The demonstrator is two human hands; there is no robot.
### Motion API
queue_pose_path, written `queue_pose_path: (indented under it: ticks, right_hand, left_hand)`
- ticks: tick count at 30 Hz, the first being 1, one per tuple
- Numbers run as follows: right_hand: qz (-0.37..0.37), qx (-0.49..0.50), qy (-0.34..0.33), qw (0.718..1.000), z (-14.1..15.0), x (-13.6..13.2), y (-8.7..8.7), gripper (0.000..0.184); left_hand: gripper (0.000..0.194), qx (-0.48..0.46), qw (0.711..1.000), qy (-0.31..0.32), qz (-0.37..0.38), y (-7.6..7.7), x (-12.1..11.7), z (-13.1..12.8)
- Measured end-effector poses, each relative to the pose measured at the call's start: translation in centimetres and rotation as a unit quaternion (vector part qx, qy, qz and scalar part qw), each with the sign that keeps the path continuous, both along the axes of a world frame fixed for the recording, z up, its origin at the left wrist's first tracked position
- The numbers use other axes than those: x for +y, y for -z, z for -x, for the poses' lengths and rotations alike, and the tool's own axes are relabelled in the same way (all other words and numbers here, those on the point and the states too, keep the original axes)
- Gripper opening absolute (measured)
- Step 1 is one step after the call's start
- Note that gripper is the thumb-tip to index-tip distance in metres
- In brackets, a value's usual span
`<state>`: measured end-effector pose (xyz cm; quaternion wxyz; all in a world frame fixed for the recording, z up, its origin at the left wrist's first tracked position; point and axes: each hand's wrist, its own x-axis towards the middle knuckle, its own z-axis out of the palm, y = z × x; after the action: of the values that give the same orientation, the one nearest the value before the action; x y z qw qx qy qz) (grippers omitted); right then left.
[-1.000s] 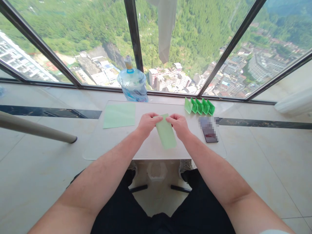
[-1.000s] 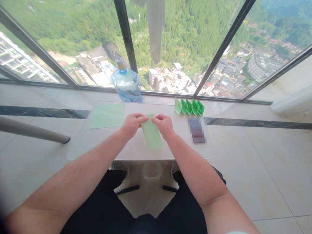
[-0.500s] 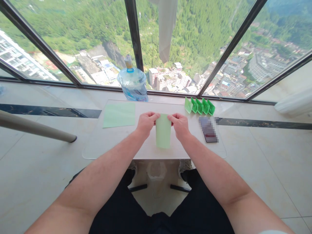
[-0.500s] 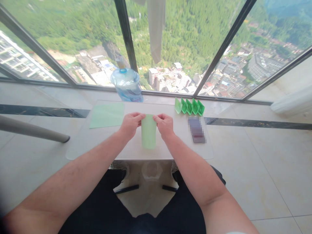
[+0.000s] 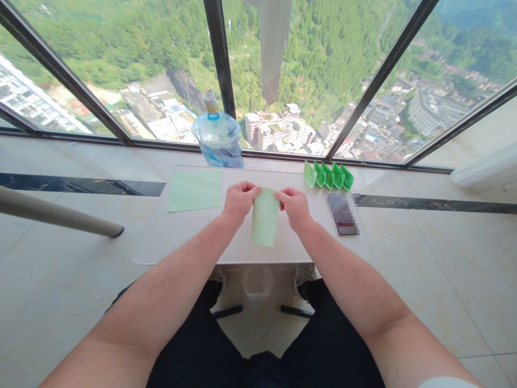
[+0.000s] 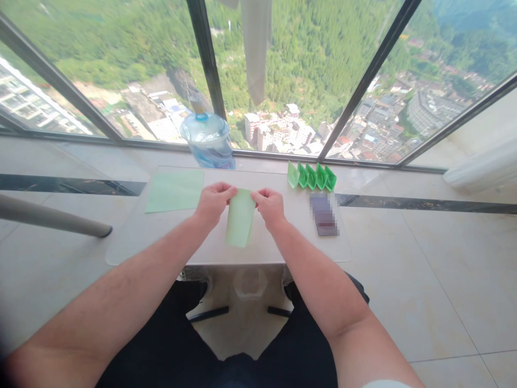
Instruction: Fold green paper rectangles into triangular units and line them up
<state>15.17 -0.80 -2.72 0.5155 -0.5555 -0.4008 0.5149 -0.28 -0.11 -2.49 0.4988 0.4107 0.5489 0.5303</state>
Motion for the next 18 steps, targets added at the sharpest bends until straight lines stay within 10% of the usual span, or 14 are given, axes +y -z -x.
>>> queue_pose_path:
  ticks: [7, 18]
  right_hand:
    - [0.011, -0.053, -0.092, 0.994, -0.5, 0.3, -0.5, 0.024]
    - [-0.019, -0.088, -0.014, 0.996, -0.4, 0.8, 0.0, 0.023]
  left_hand:
    - [0.025, 0.063, 0.995, 0.075, 0.000, -1.0, 0.4, 0.4]
    - [0.028, 0.119, 0.986, 0.115, 0.032, -1.1, 0.7, 0.2]
